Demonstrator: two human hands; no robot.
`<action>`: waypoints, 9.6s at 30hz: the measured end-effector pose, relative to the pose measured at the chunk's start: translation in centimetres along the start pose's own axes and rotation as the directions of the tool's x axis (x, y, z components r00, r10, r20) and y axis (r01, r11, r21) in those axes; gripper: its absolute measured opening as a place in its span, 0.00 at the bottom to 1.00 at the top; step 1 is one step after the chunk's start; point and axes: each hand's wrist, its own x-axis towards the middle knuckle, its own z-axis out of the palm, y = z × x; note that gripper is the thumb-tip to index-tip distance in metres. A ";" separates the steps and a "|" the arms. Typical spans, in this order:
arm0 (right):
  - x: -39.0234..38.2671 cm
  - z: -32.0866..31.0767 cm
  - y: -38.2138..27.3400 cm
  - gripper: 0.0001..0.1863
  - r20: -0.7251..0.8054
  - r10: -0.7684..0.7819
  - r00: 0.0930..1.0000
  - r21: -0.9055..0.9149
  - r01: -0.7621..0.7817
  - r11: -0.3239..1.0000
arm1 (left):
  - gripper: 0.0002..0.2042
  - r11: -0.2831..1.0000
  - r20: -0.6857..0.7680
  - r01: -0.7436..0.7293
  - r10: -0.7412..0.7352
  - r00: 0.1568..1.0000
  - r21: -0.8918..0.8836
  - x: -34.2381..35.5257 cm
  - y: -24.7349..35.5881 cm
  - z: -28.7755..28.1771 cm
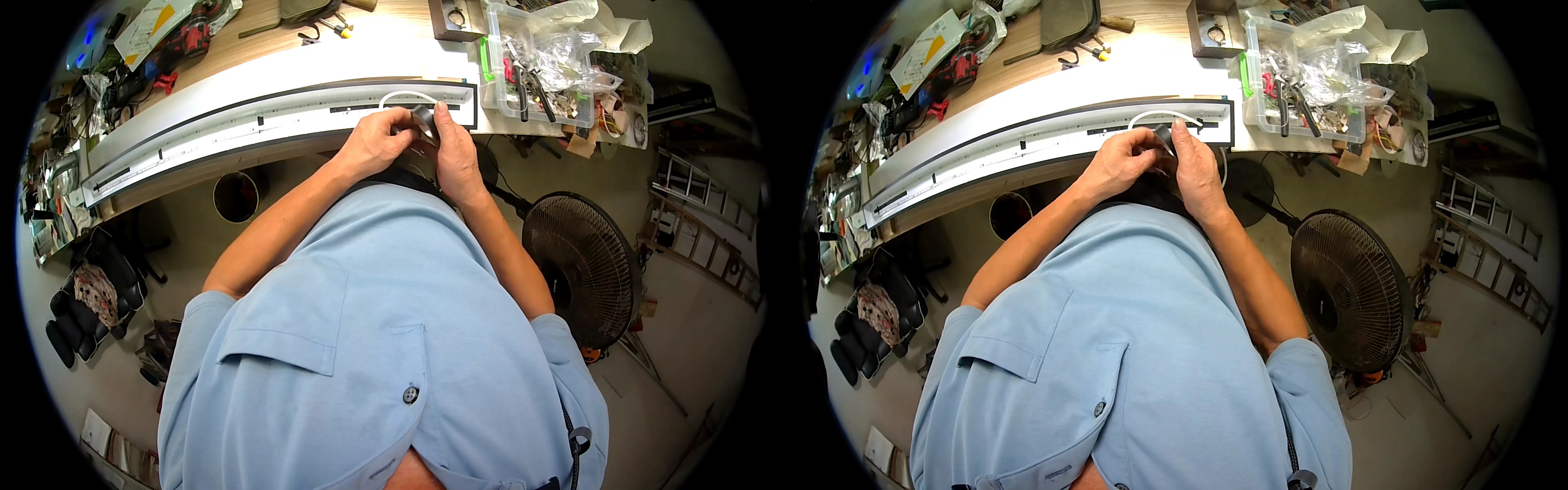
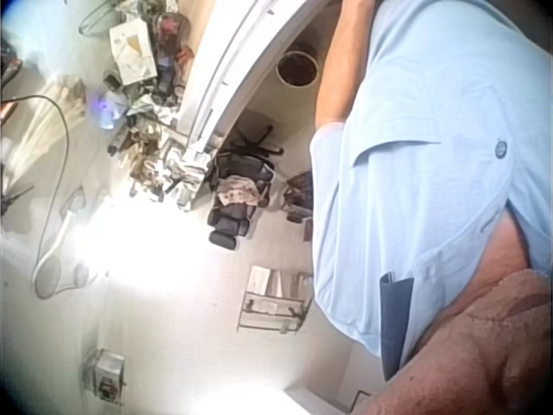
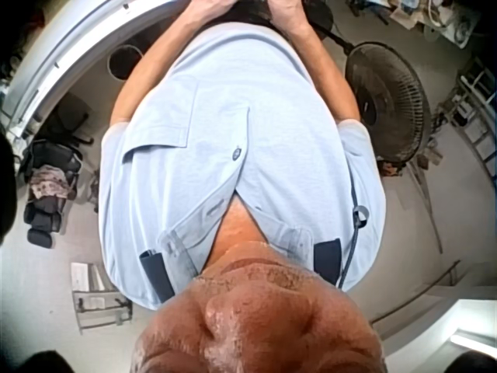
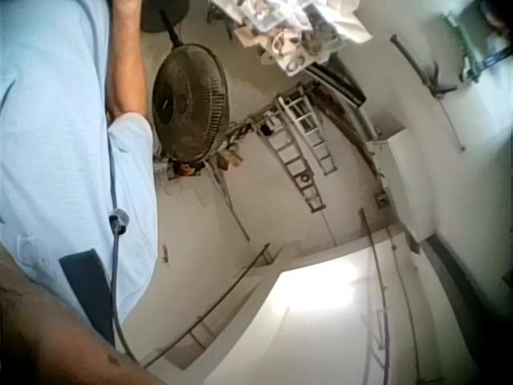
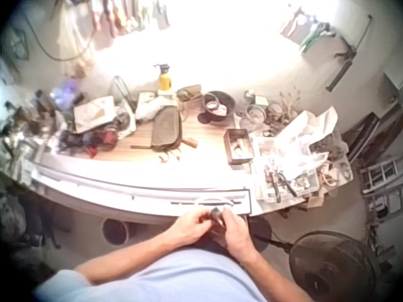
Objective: The person strips the insulation from a white wire using red-handled scissors and then uses pliers to crimp a metal connector onto the exposed end. They subsequently wrap the connection with black electrical tape to secure it.
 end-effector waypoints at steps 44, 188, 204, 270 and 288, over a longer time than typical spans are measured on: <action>1.9 -1.5 1.3 0.14 0.186 -0.332 0.925 -0.865 0.314 0.390 | 0.15 0.854 -0.390 0.170 0.041 0.920 0.492 -0.9 2.0 -0.6; -0.3 -5.6 1.5 0.23 0.031 -0.022 0.999 -0.610 0.036 0.792 | 0.15 0.887 0.056 0.005 -0.035 0.998 0.463 2.6 0.8 -0.9; 1.3 -4.6 -0.3 0.23 0.056 0.168 0.984 -0.737 -0.073 0.672 | 0.14 0.972 0.127 0.094 -0.123 0.984 0.216 3.5 -1.8 -0.2; -0.4 -3.0 1.7 0.15 -0.150 0.063 0.987 0.398 0.002 0.917 | 0.15 0.778 0.136 -0.442 0.430 0.893 0.447 1.6 -1.1 -1.2; -0.1 -2.7 -0.3 0.09 0.331 -0.651 0.683 -0.879 0.474 0.051 | 0.11 0.755 0.158 -0.301 0.259 0.953 0.583 1.6 0.6 -0.7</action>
